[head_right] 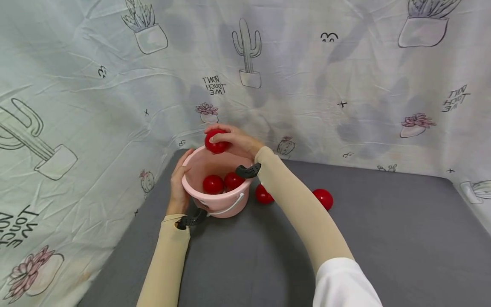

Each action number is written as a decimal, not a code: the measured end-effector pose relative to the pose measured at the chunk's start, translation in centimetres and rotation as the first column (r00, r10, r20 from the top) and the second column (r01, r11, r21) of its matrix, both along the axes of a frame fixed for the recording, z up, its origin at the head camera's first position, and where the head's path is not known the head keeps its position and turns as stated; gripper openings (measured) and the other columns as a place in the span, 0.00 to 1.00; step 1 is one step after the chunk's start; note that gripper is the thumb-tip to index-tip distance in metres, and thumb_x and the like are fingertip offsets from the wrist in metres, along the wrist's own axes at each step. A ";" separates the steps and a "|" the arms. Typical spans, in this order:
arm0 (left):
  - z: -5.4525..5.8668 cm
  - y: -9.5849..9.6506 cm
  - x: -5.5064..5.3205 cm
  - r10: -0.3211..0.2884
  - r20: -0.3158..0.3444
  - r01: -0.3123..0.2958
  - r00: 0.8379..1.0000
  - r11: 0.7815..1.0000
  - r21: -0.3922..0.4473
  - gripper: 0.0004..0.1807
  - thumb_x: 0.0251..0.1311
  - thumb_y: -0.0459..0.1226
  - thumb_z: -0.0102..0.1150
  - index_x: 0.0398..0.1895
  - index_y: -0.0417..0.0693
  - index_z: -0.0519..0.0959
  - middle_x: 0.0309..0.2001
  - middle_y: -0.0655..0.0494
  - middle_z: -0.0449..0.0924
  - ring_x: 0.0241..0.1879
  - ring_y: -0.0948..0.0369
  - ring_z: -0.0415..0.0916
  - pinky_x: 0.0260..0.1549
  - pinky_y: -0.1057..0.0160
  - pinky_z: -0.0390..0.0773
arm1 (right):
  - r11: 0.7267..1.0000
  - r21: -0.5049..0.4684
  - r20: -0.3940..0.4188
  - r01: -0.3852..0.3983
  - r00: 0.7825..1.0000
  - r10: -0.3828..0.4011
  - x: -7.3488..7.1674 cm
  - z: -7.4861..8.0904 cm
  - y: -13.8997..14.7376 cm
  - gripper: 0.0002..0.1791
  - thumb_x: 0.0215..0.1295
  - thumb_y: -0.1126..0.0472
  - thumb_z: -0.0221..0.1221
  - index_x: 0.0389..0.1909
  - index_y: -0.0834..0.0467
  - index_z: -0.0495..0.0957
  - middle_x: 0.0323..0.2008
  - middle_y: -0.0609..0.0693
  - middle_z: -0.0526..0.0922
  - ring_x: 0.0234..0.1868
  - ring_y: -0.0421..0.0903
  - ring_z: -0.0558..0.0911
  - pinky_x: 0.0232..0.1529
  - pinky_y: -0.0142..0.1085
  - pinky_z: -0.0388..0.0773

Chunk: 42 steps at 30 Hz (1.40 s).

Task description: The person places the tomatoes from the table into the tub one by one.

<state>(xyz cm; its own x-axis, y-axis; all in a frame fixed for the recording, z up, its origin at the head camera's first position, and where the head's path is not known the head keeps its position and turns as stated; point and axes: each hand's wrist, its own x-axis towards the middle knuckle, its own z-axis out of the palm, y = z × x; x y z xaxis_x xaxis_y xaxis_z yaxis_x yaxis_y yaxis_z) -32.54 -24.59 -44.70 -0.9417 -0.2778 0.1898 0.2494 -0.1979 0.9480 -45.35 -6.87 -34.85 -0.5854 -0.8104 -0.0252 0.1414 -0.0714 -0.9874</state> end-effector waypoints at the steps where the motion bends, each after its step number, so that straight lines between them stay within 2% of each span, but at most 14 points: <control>1: 0.0 0.0 0.0 -0.004 -0.004 0.004 1.000 1.000 -0.001 0.28 0.68 0.42 0.39 0.71 0.65 0.71 0.71 0.63 0.69 0.70 0.60 0.65 0.74 0.49 0.62 | 1.000 0.007 -0.005 -0.009 1.000 0.009 0.0 0.0 0.1 0.21 0.64 0.63 0.56 0.58 0.51 0.75 0.57 0.52 0.75 0.57 0.50 0.75 0.52 0.37 0.82; 8: 0.1 0.0 0.0 0.001 0.007 -0.001 1.000 1.000 -0.023 0.28 0.67 0.43 0.40 0.71 0.67 0.71 0.71 0.65 0.69 0.70 0.60 0.64 0.73 0.48 0.62 | 0.994 0.082 -0.068 -0.075 0.994 0.081 -0.1 -0.2 0.0 0.24 0.61 0.64 0.58 0.60 0.57 0.73 0.56 0.52 0.76 0.59 0.51 0.73 0.53 0.38 0.81; 12: 0.0 0.0 0.1 0.001 0.020 0.000 1.000 0.999 -0.033 0.28 0.68 0.43 0.40 0.71 0.68 0.70 0.72 0.65 0.69 0.70 0.59 0.64 0.73 0.47 0.62 | 0.989 0.126 -0.090 -0.082 0.992 0.094 -0.1 -0.4 -0.2 0.27 0.62 0.64 0.59 0.63 0.62 0.70 0.54 0.52 0.77 0.58 0.51 0.74 0.53 0.37 0.81; 15: 0.0 0.1 0.2 0.001 0.021 0.000 1.000 0.999 -0.033 0.28 0.68 0.43 0.40 0.71 0.68 0.70 0.72 0.65 0.69 0.71 0.59 0.63 0.73 0.47 0.62 | 0.982 0.174 -0.144 -0.073 0.985 0.099 0.1 -0.4 -0.2 0.27 0.62 0.62 0.60 0.63 0.60 0.71 0.54 0.53 0.78 0.57 0.51 0.75 0.54 0.38 0.80; 19: 0.0 0.1 0.2 0.007 0.018 -0.006 1.000 1.000 -0.029 0.28 0.67 0.43 0.39 0.70 0.68 0.71 0.71 0.66 0.69 0.71 0.60 0.64 0.74 0.47 0.61 | 0.961 0.270 -0.246 -0.057 0.961 0.126 0.3 -0.4 -0.2 0.28 0.61 0.57 0.65 0.63 0.54 0.73 0.55 0.52 0.80 0.58 0.51 0.77 0.56 0.40 0.80; 22: 0.1 0.1 0.2 0.000 0.007 0.000 1.000 1.000 -0.015 0.29 0.66 0.42 0.38 0.71 0.65 0.71 0.72 0.64 0.69 0.71 0.60 0.64 0.74 0.47 0.60 | 0.943 0.329 -0.273 -0.052 0.951 0.148 0.4 -0.4 -0.2 0.30 0.58 0.55 0.68 0.63 0.50 0.74 0.56 0.51 0.80 0.59 0.51 0.77 0.58 0.42 0.80; 25: 0.1 0.2 0.3 -0.001 0.009 0.001 1.000 1.000 -0.005 0.30 0.66 0.41 0.38 0.71 0.64 0.71 0.72 0.64 0.69 0.72 0.60 0.64 0.75 0.48 0.60 | 0.924 0.375 -0.241 -0.081 0.954 0.181 0.5 -0.5 -0.3 0.31 0.56 0.54 0.69 0.63 0.49 0.74 0.57 0.51 0.80 0.61 0.52 0.77 0.59 0.43 0.80; 28: 0.1 0.3 0.3 0.005 0.017 -0.005 1.000 1.000 0.001 0.30 0.65 0.41 0.39 0.71 0.65 0.71 0.72 0.64 0.69 0.72 0.61 0.64 0.75 0.49 0.60 | 0.897 0.425 -0.241 -0.123 0.940 0.243 0.6 -0.4 -0.4 0.32 0.56 0.54 0.69 0.64 0.50 0.73 0.58 0.51 0.79 0.61 0.50 0.76 0.59 0.42 0.80; 30: 0.1 0.2 0.3 0.008 0.023 -0.008 1.000 1.000 -0.002 0.30 0.65 0.41 0.39 0.71 0.66 0.71 0.72 0.65 0.68 0.72 0.61 0.64 0.74 0.48 0.60 | 0.882 0.442 -0.213 -0.164 0.936 0.281 0.7 -0.5 -0.4 0.34 0.56 0.54 0.70 0.64 0.51 0.72 0.60 0.53 0.78 0.62 0.51 0.75 0.60 0.45 0.79; 32: 0.0 0.2 0.3 0.009 0.026 -0.009 1.000 1.000 -0.003 0.30 0.65 0.41 0.39 0.71 0.66 0.71 0.72 0.65 0.68 0.72 0.61 0.64 0.74 0.48 0.60 | 0.867 0.451 -0.174 -0.214 0.931 0.321 0.7 -0.7 -0.5 0.35 0.55 0.55 0.70 0.65 0.53 0.71 0.63 0.55 0.75 0.63 0.52 0.74 0.62 0.49 0.78; 36: 0.1 0.2 0.3 0.004 0.025 -0.004 1.000 1.000 0.000 0.30 0.66 0.41 0.39 0.71 0.66 0.70 0.73 0.64 0.68 0.72 0.61 0.63 0.75 0.48 0.60 | 0.840 0.438 -0.034 -0.320 0.928 0.371 -0.1 -2.2 -0.9 0.38 0.51 0.52 0.73 0.64 0.49 0.71 0.66 0.55 0.72 0.65 0.51 0.74 0.64 0.53 0.76; 37: 0.1 0.2 0.3 0.002 0.023 -0.002 1.000 1.000 0.003 0.30 0.66 0.41 0.39 0.71 0.66 0.70 0.73 0.64 0.68 0.72 0.61 0.63 0.75 0.49 0.60 | 0.839 0.434 -0.035 -0.328 0.925 0.379 -0.4 -2.7 -1.0 0.38 0.50 0.50 0.74 0.63 0.48 0.72 0.65 0.53 0.73 0.65 0.50 0.74 0.64 0.51 0.77; 39: 0.1 0.2 0.3 -0.001 0.020 0.001 1.000 1.000 0.005 0.30 0.66 0.41 0.39 0.71 0.66 0.71 0.72 0.64 0.68 0.72 0.61 0.64 0.75 0.49 0.60 | 0.847 0.429 -0.037 -0.314 0.931 0.364 -0.3 -2.7 -1.0 0.37 0.50 0.49 0.74 0.63 0.47 0.73 0.66 0.50 0.74 0.67 0.49 0.73 0.66 0.51 0.75; 42: 0.1 0.2 0.3 -0.003 0.015 0.003 1.000 1.000 0.006 0.29 0.66 0.41 0.39 0.71 0.65 0.71 0.72 0.64 0.68 0.72 0.61 0.64 0.75 0.49 0.60 | 0.863 0.426 -0.105 -0.271 0.933 0.345 0.3 -1.9 -0.9 0.36 0.53 0.50 0.72 0.64 0.49 0.73 0.67 0.49 0.74 0.69 0.48 0.70 0.70 0.50 0.70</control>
<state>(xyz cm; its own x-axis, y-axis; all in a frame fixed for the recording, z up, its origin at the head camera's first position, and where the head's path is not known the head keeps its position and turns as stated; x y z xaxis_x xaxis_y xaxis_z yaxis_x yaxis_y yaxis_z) -32.24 -24.41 -44.57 -0.9453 -0.2760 0.1739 0.2344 -0.2041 0.9505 -45.08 -7.82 -36.72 -0.3327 -0.8919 -0.3064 -0.0836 0.3515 -0.9324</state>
